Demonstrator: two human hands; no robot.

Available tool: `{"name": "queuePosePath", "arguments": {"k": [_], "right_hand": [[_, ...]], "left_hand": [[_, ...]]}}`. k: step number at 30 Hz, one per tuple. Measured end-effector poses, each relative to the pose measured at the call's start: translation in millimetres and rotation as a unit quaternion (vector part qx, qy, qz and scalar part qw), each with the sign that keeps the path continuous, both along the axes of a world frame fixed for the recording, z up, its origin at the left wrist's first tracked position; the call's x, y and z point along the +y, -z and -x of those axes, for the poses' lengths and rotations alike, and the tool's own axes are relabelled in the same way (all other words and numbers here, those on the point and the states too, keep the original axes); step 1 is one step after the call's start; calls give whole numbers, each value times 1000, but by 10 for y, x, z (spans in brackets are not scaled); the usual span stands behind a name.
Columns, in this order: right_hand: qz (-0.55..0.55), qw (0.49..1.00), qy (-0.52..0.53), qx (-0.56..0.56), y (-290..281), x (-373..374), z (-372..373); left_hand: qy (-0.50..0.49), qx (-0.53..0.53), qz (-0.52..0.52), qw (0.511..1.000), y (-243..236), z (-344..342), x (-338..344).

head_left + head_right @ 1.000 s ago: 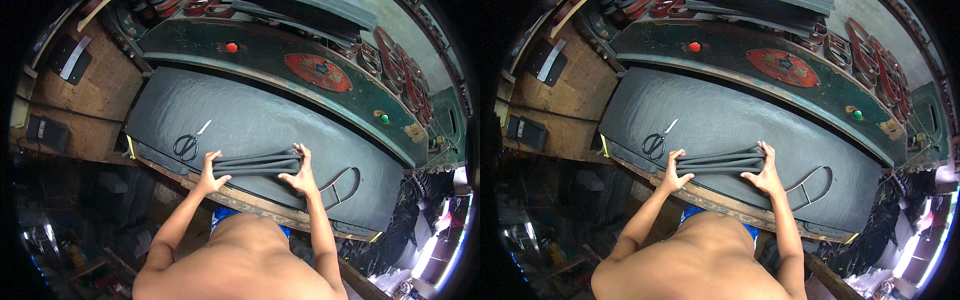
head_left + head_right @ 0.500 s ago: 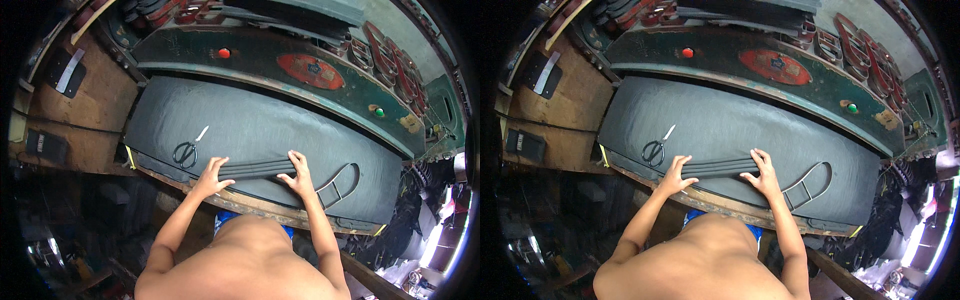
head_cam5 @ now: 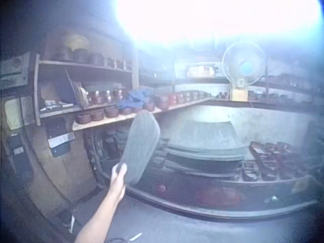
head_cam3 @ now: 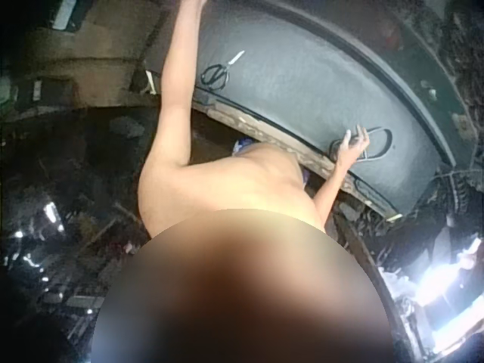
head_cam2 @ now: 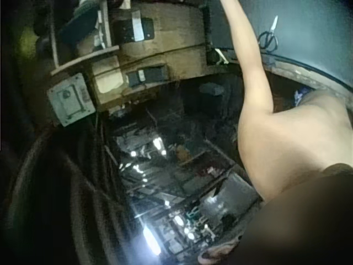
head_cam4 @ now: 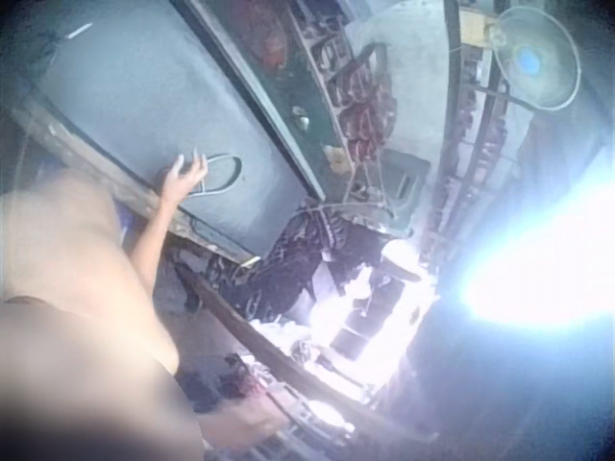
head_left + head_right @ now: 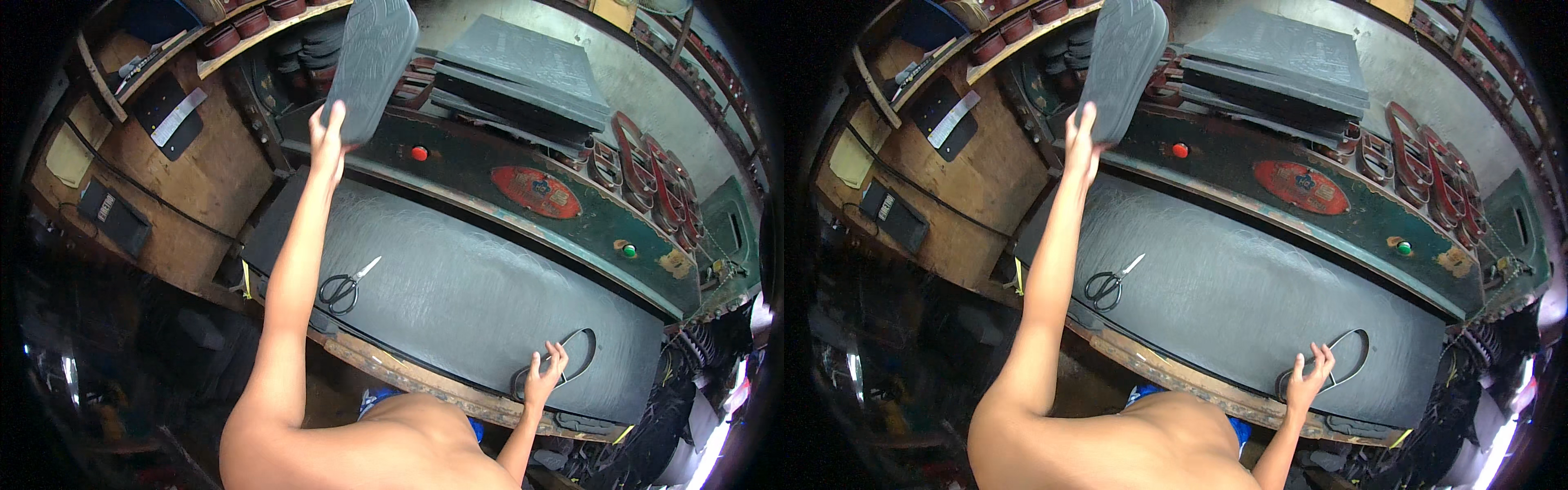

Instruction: The person repeatedly cuts shoe sole blanks from a sheet of rubber using shears. They place a metal template on the sheet, cut around it, then remove the cut piece and repeat the cycle. The cut soles are stacked on the workbench.

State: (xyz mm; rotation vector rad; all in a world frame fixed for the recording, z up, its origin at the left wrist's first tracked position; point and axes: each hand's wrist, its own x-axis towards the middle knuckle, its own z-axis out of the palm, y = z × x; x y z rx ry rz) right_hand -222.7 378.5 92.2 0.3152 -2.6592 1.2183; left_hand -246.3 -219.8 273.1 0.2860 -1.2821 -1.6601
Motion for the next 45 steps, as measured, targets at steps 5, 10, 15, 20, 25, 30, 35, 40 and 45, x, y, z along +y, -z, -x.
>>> {"name": "queuePosePath", "arguments": {"k": [5, 10, 15, 20, 25, 30, 35, 40, 45], "right_hand": [[-66, 996, 56, -32, 122, 407, -130], [-82, 994, 41, -65, 153, 561, -215], [-159, 981, 82, -72, 112, 589, -223], [-187, 976, 38, -107, 95, 637, -146], [-178, 980, 41, -80, 196, 613, -138], [-168, 983, 52, -59, 231, 569, -164], [-195, 975, 65, -78, 210, 564, -148], [-206, 972, 69, -88, 194, 604, -79], [-139, 988, 32, -61, 121, 770, -6]], "left_hand": [[75, -263, -73, 959, -296, 1005, -902], [14, -310, -93, 946, -323, 1166, -993], [-343, -346, 329, 809, -986, 851, -468], [52, -326, 340, 881, -1585, 1028, 408], [78, -471, 346, 808, -1893, 1202, 557], [169, -398, 191, 881, -2002, 1218, 508], [310, -103, -8, 945, -1957, 540, 771], [141, -51, 124, 981, -699, -993, 1478], [177, -181, 93, 963, 1018, -1950, 2209]]}}
